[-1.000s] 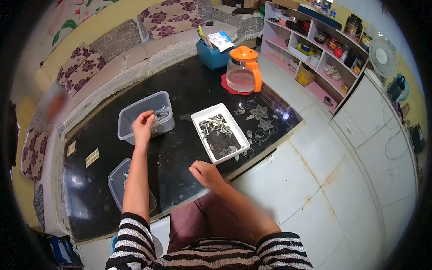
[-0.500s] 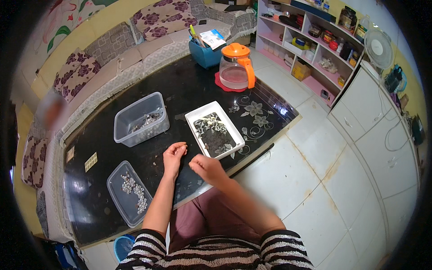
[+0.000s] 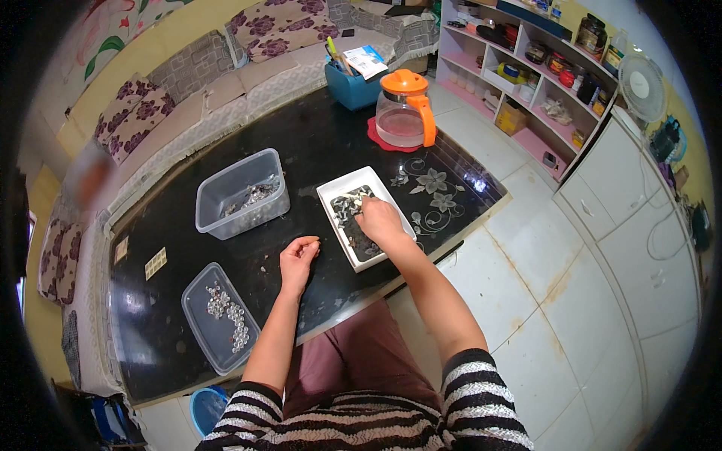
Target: The person assembles small white and black components by hand, picking them from separate containers on a table and joining them together.
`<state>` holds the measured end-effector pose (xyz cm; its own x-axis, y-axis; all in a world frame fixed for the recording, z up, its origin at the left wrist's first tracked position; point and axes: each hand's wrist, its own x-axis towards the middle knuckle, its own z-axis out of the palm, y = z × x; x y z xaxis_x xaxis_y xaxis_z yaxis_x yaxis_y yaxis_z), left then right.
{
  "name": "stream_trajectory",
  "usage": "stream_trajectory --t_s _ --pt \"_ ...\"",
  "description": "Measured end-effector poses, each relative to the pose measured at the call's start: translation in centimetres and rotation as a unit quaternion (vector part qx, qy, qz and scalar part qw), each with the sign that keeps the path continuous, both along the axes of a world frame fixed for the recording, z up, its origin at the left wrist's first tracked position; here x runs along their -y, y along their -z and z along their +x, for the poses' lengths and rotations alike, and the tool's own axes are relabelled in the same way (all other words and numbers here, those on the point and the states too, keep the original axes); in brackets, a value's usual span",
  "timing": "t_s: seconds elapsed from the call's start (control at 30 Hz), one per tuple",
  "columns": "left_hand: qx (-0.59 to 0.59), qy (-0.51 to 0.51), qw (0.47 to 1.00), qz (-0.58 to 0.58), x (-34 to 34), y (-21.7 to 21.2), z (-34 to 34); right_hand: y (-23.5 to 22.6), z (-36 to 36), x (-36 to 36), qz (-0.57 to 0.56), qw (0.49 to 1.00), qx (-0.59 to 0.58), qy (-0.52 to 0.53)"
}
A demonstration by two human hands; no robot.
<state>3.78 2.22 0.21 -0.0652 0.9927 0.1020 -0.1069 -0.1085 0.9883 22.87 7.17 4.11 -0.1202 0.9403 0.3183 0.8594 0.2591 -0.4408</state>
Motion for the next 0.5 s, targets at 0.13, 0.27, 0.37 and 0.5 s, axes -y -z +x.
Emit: stream_trajectory --t_s 0.13,0.27,0.37,0.5 --pt "-0.008 0.003 1.000 -0.003 -0.1 -0.2 0.2 0.5 0.0 -0.3 0.006 0.999 0.054 0.006" --pt "-0.002 0.001 1.000 0.002 0.0 0.1 -0.7 0.3 -1.0 -0.2 0.004 0.997 0.076 -0.010" --pt "-0.045 -0.001 0.999 0.003 0.3 -0.3 -0.7 -0.3 -1.6 0.3 -0.026 0.998 0.061 0.021" --pt "-0.036 0.021 0.999 0.018 -0.3 0.4 -0.1 -1.4 -0.9 1.9 -0.005 0.997 -0.080 0.001"
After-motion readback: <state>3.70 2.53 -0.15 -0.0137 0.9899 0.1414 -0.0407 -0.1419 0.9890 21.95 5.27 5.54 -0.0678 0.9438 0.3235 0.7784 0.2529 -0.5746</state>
